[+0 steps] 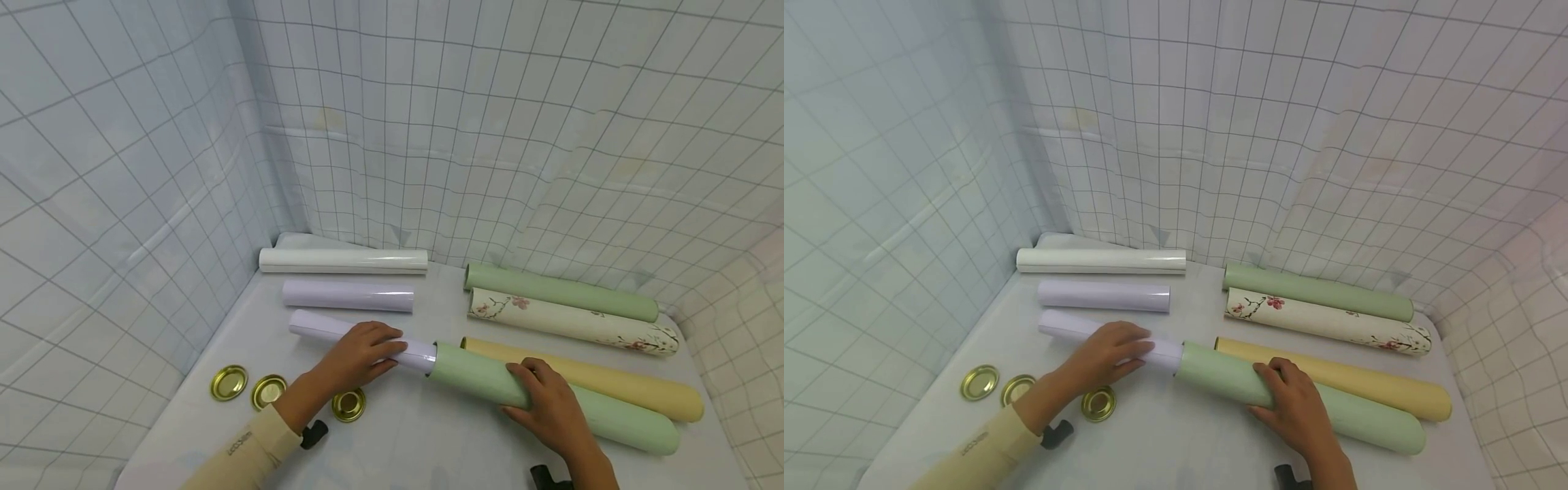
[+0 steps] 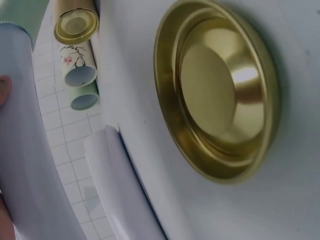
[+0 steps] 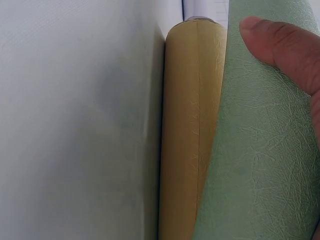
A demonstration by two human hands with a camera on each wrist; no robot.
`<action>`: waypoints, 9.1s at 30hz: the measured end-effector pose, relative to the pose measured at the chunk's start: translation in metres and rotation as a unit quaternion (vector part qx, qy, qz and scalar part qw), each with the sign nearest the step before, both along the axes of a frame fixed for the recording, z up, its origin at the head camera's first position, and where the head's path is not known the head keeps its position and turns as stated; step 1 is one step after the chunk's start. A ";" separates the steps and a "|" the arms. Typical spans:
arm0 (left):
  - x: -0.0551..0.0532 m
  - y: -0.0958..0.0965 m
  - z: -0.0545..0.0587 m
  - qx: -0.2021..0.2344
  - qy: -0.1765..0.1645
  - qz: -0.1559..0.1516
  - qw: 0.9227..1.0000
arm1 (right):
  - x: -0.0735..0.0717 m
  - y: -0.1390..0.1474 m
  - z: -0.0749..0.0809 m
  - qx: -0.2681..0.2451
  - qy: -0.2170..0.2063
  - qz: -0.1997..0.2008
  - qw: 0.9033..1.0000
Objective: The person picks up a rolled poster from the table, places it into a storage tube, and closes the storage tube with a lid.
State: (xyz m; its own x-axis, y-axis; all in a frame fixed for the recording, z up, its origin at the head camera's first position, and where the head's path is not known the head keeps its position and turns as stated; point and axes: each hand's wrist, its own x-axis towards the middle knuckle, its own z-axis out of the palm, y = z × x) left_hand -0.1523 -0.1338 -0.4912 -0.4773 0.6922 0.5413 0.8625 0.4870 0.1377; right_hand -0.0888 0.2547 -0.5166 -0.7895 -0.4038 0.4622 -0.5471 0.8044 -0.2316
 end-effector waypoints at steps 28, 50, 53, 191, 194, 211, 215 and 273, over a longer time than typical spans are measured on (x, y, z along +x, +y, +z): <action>0.004 0.023 -0.005 -0.004 0.049 -0.015 0.999 | 0.001 -0.008 -0.003 0.009 0.002 0.001 1.000; 0.007 -0.006 -0.007 0.003 0.043 0.003 0.999 | 0.001 -0.010 -0.003 0.007 0.004 -0.002 1.000; 0.006 -0.014 -0.008 0.001 0.043 0.009 0.999 | 0.002 -0.010 -0.003 0.008 0.003 -0.003 1.000; 0.010 0.006 0.011 -0.019 0.029 0.003 0.999 | 0.003 -0.011 -0.007 0.002 0.009 -0.002 1.000; 0.011 0.010 0.011 -0.021 0.032 -0.004 0.999 | 0.003 -0.012 -0.006 0.002 0.010 -0.001 1.000; 0.008 -0.015 0.013 -0.029 0.009 0.030 0.999 | 0.004 -0.011 -0.005 0.004 0.020 -0.004 1.000; 0.009 -0.023 0.014 -0.037 0.001 0.040 0.999 | 0.004 -0.011 -0.006 0.001 0.022 -0.002 1.000; 0.010 0.026 0.000 -0.037 0.004 -0.001 0.999 | 0.004 -0.014 -0.002 -0.004 0.030 0.005 1.000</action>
